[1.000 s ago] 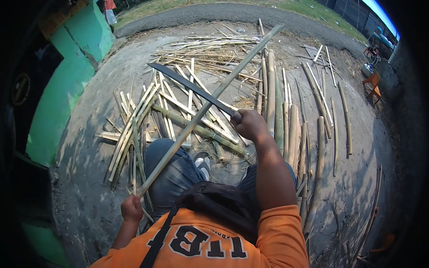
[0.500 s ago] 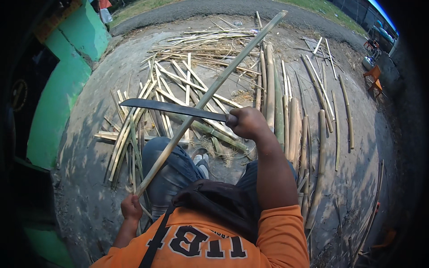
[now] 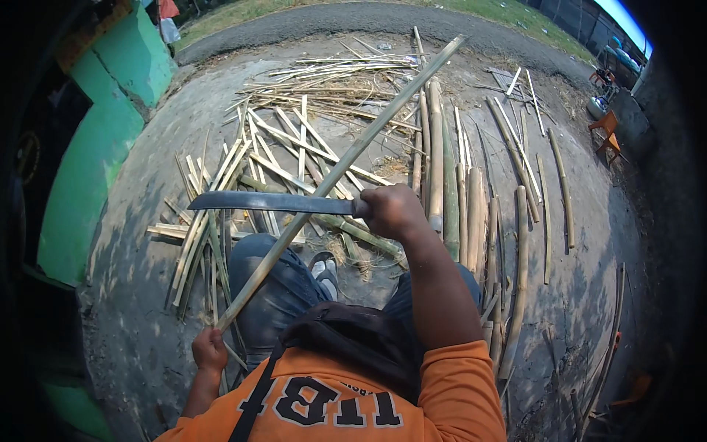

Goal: The person strips the outer layer from a bamboo stalk using a large blade.

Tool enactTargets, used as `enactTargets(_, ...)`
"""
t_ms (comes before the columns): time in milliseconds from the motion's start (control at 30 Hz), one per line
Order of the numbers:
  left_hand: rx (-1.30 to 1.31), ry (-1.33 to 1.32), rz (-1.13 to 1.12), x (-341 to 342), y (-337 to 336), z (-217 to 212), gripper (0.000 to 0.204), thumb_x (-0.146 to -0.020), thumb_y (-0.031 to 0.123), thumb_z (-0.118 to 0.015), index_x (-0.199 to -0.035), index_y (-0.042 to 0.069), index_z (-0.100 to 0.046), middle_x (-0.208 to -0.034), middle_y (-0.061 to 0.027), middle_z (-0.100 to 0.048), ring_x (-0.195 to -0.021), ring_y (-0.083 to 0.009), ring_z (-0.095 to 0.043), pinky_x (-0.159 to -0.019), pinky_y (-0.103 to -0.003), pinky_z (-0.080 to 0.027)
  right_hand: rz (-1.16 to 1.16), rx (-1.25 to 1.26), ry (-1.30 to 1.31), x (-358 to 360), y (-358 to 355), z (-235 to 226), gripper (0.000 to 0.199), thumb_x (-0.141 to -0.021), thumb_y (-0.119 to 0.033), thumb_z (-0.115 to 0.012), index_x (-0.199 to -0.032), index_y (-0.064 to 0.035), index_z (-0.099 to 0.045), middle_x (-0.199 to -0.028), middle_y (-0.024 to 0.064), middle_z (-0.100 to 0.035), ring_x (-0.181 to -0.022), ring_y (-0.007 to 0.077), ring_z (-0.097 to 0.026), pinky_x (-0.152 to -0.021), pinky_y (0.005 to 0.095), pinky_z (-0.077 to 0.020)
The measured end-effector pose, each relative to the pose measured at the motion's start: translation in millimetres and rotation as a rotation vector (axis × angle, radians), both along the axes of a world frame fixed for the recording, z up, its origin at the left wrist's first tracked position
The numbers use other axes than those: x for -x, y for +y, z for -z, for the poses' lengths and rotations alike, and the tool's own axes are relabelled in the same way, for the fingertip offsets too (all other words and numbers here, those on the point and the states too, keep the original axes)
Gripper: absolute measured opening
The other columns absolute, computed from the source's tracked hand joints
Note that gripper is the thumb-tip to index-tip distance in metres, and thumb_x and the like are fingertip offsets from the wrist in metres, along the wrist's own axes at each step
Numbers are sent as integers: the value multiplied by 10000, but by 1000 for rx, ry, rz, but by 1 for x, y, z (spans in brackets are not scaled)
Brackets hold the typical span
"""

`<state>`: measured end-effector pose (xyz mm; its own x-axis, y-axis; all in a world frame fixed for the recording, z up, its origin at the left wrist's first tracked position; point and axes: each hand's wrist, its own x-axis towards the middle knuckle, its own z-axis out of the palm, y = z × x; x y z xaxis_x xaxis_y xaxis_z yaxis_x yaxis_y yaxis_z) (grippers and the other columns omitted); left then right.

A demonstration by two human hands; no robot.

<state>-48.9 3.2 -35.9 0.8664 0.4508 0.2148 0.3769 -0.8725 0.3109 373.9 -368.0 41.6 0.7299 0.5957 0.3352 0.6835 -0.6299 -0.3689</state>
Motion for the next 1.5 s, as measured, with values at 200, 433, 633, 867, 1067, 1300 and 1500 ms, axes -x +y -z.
enactTargets(200, 40, -12, 6, -1, 2, 9, 545, -1079, 480, -460, -762, 42, -533, -719, -241, -580, -715, -522, -600, -615, -587, -445, 306, -145, 49, -34, -29, 14, 202, -921, -290, -756, -913, -88, -748, -791, 188, -726, -765, 385, -721, -723, 494, -566)
enactTargets(433, 72, -23, 33, -9, 1, 0, 558, -1087, 472, -446, -755, 32, -524, -705, -253, -564, -714, -529, -599, -611, -574, -441, 524, -447, 414, -50, -49, 33, 346, -927, -368, -812, -1050, -47, -768, -840, 143, -758, -771, 263, -717, -772, 417, -560)
enactTargets(633, 186, -41, 48, -7, 1, 10, 570, -1092, 465, -433, -759, 15, -539, -705, -263, -569, -725, -537, -601, -616, -569, -434, 298, -279, 302, -18, -21, 0, 305, -935, -384, -767, -982, -83, -755, -852, 209, -742, -829, 391, -728, -768, 472, -568)
enactTargets(867, 232, -8, 21, -7, -2, 3, 564, -1095, 454, -427, -779, 5, -555, -700, -262, -561, -724, -534, -602, -611, -552, -429, -50, -70, -223, -12, -7, 0, 147, -853, -213, -712, -749, -125, -658, -620, 144, -625, -659, 406, -657, -693, 534, -532)
enactTargets(1067, 278, 26, 29, -4, 11, 13, 562, -1093, 455, -431, -779, 7, -555, -706, -263, -560, -720, -527, -604, -606, -528, -431, 451, -213, 66, -31, -40, -7, 289, -936, -332, -760, -953, -45, -735, -868, 228, -734, -840, 441, -715, -793, 514, -566)
enactTargets(1300, 249, -6, 52, -8, 5, -3, 556, -1100, 437, -428, -779, 9, -580, -692, -245, -572, -687, -504, -604, -606, -514, -437, 688, -325, 170, -43, -56, 13, 309, -933, -397, -772, -1048, -110, -776, -909, 192, -767, -897, 414, -741, -783, 525, -573)
enactTargets(1500, 400, 43, 23, -2, 18, 19, 564, -1109, 418, -430, -747, 5, -560, -623, -196, -537, -604, -417, -591, -586, -482, -419, 289, -294, 78, -20, -33, -4, 210, -879, -307, -800, -887, -111, -724, -805, 188, -722, -792, 430, -711, -713, 526, -560)
